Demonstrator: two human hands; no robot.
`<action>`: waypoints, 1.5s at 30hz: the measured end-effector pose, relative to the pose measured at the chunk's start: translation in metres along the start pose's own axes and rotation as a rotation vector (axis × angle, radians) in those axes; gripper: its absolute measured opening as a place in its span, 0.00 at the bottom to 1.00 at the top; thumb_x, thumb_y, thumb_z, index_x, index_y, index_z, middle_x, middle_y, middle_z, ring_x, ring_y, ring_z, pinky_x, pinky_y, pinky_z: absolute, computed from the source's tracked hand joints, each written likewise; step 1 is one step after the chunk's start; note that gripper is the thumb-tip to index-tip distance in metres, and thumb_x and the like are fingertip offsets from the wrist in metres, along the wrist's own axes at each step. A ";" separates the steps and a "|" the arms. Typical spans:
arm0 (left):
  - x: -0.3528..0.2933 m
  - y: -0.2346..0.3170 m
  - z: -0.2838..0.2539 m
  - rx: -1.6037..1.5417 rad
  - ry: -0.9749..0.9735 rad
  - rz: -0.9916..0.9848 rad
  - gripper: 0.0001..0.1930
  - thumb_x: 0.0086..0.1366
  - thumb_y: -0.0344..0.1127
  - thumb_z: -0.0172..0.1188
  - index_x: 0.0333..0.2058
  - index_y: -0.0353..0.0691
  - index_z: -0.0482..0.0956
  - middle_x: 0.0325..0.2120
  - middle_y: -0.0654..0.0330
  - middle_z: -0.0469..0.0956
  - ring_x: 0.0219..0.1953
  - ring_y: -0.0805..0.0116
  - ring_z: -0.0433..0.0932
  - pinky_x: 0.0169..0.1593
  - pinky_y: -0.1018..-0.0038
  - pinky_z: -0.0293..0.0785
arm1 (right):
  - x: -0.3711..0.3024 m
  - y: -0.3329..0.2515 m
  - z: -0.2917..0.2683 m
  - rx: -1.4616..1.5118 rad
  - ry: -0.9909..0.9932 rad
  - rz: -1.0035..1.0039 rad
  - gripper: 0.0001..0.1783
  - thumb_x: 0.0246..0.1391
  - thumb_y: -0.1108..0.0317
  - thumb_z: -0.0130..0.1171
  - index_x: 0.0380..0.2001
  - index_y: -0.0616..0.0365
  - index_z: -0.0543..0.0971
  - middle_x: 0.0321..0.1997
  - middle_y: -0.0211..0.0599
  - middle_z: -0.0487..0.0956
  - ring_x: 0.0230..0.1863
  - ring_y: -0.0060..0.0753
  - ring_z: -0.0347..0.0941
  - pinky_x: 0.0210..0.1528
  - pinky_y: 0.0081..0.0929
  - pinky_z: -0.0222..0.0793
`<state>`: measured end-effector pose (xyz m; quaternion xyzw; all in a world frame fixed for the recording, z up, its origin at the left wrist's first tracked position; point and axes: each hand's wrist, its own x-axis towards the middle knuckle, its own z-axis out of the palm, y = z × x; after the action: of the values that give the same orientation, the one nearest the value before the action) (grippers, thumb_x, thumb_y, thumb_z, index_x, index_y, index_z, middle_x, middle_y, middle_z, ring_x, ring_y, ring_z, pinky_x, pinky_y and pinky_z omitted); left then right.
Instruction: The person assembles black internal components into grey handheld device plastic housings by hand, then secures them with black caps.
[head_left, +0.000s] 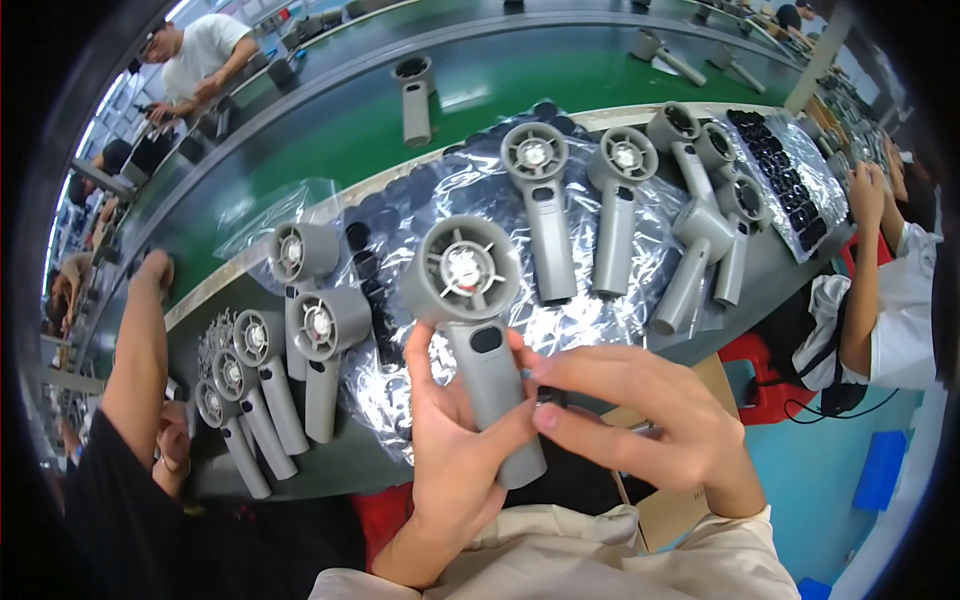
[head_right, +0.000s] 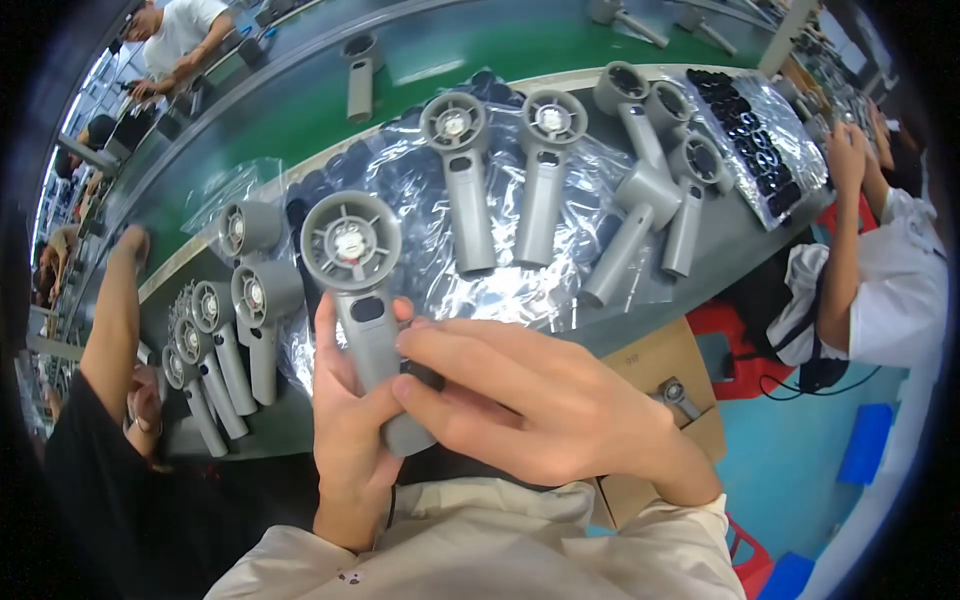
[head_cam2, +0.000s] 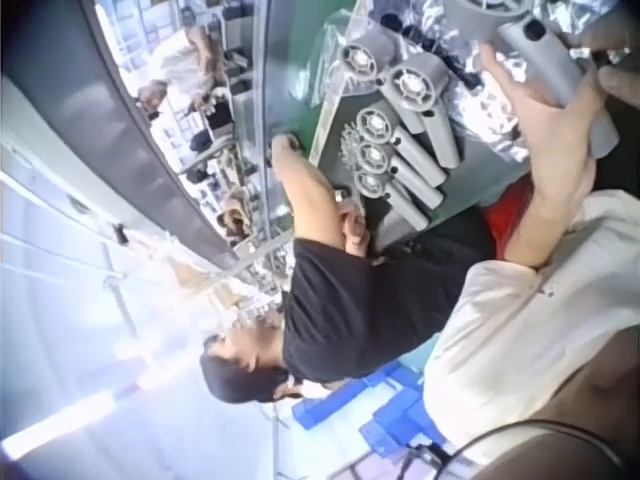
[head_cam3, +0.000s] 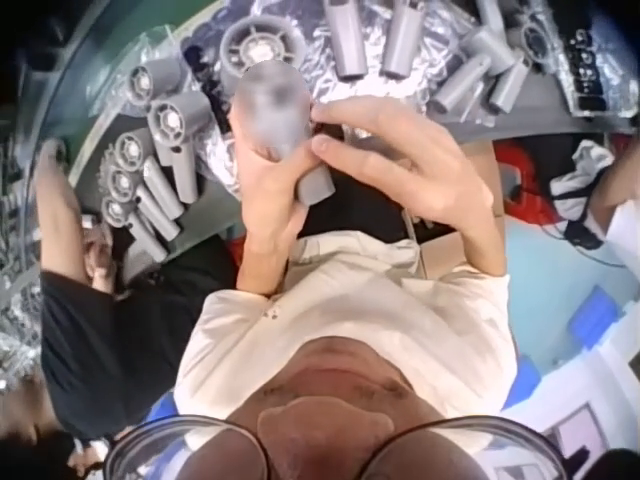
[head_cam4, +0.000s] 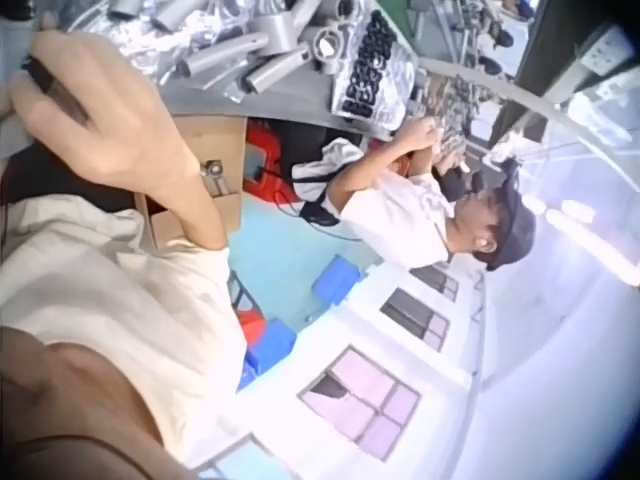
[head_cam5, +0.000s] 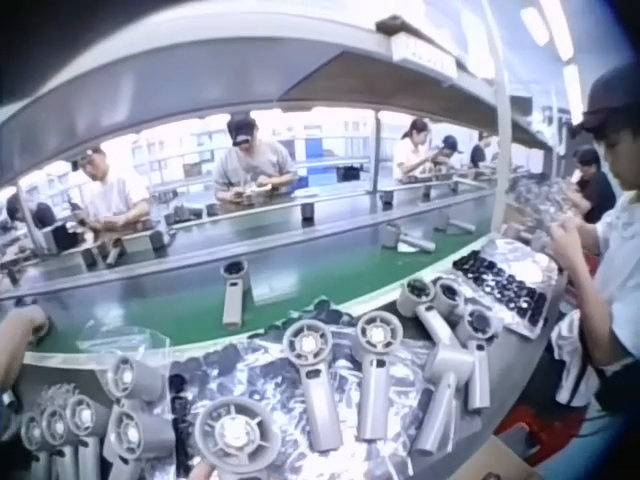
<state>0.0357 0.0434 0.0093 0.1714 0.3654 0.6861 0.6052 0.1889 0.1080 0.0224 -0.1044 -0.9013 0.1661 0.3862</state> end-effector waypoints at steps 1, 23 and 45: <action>-0.001 0.000 0.000 0.002 -0.016 0.003 0.47 0.47 0.12 0.59 0.60 0.46 0.41 0.45 0.53 0.68 0.45 0.65 0.72 0.46 0.71 0.72 | 0.000 0.000 0.000 -0.014 0.007 -0.003 0.16 0.41 0.80 0.62 0.38 0.66 0.79 0.46 0.52 0.75 0.42 0.47 0.77 0.40 0.33 0.76; 0.006 -0.009 -0.011 0.052 -0.061 0.067 0.45 0.49 0.12 0.56 0.61 0.44 0.40 0.46 0.50 0.67 0.47 0.60 0.74 0.47 0.67 0.75 | -0.007 0.003 0.007 -0.197 -0.043 -0.146 0.13 0.40 0.79 0.63 0.33 0.63 0.77 0.43 0.48 0.77 0.44 0.42 0.77 0.40 0.25 0.78; 0.002 0.003 -0.008 0.093 -0.048 0.107 0.46 0.47 0.12 0.57 0.61 0.43 0.42 0.44 0.50 0.67 0.47 0.56 0.73 0.46 0.67 0.73 | -0.013 0.023 0.008 0.304 0.120 0.033 0.18 0.37 0.83 0.64 0.36 0.66 0.73 0.45 0.60 0.73 0.41 0.54 0.78 0.40 0.39 0.78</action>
<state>0.0276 0.0431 0.0061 0.2349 0.3726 0.6956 0.5675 0.1933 0.1233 0.0002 -0.0695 -0.8392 0.3002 0.4480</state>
